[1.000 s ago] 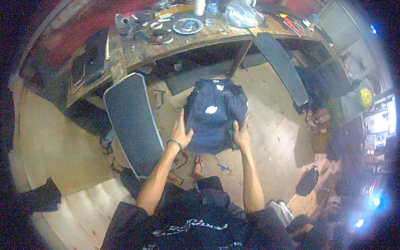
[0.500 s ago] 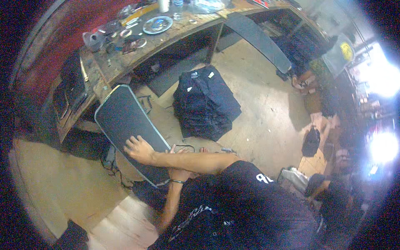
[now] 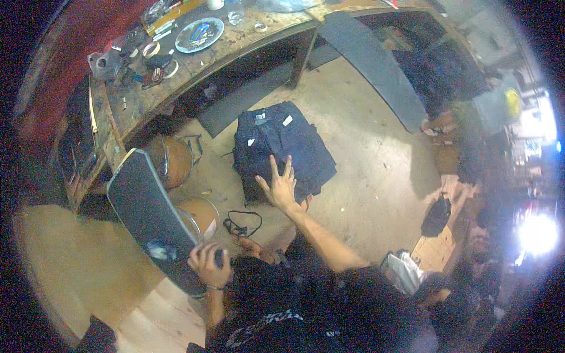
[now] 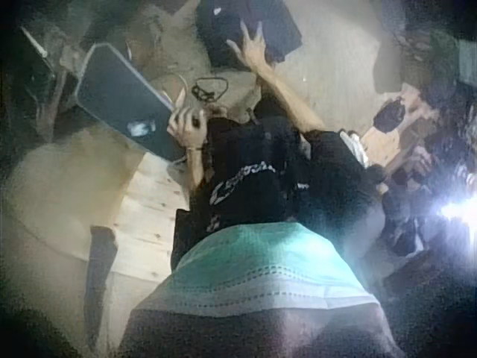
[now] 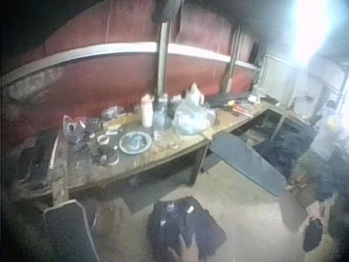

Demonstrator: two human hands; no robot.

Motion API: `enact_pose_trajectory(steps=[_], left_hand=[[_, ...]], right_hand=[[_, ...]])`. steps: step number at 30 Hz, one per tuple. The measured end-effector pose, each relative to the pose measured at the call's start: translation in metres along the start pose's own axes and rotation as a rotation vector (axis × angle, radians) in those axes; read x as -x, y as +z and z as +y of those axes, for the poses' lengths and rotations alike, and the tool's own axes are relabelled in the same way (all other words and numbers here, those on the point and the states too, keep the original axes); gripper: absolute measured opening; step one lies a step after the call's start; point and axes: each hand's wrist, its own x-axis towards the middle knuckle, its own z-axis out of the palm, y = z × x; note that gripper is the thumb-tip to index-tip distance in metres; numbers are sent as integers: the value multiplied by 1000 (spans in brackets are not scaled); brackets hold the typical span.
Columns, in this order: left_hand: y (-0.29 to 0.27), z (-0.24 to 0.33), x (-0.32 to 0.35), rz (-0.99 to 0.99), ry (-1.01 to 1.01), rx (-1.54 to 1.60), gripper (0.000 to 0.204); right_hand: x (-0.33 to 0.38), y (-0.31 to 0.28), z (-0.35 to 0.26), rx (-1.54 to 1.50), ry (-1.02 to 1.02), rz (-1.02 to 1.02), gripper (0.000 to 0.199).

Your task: The person irons dark-colored shorts on a small ironing board using a handheld iron. They repeatedly smooth the fabric, flip the garment, and iron both sides before stacking the finished item.

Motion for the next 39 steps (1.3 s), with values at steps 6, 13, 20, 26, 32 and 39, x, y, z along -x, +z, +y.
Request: enact_pose_trajectory(steps=[6,13,20,26,32,39], left_hand=[[70,101,-92,-4,-116,398,27],[387,46,-355,-9,-183,365,91],[583,10,-263,-253,-354,169,100],[512,11,-308,-401,-298,475,109],[563,-50,-389,-855,-379,547,127],[598,-38,-333,-1223,-478,644,137]], right_hand=[[-148,37,35,171,27,-31,89],[-265,73,106,268,-27,89,75],[-303,170,229,287,-80,26,76],[-207,76,177,-123,151,295,104],[-182,144,199,-1248,1151,-16,114],[-200,244,294,-1474,1223,180,92]])
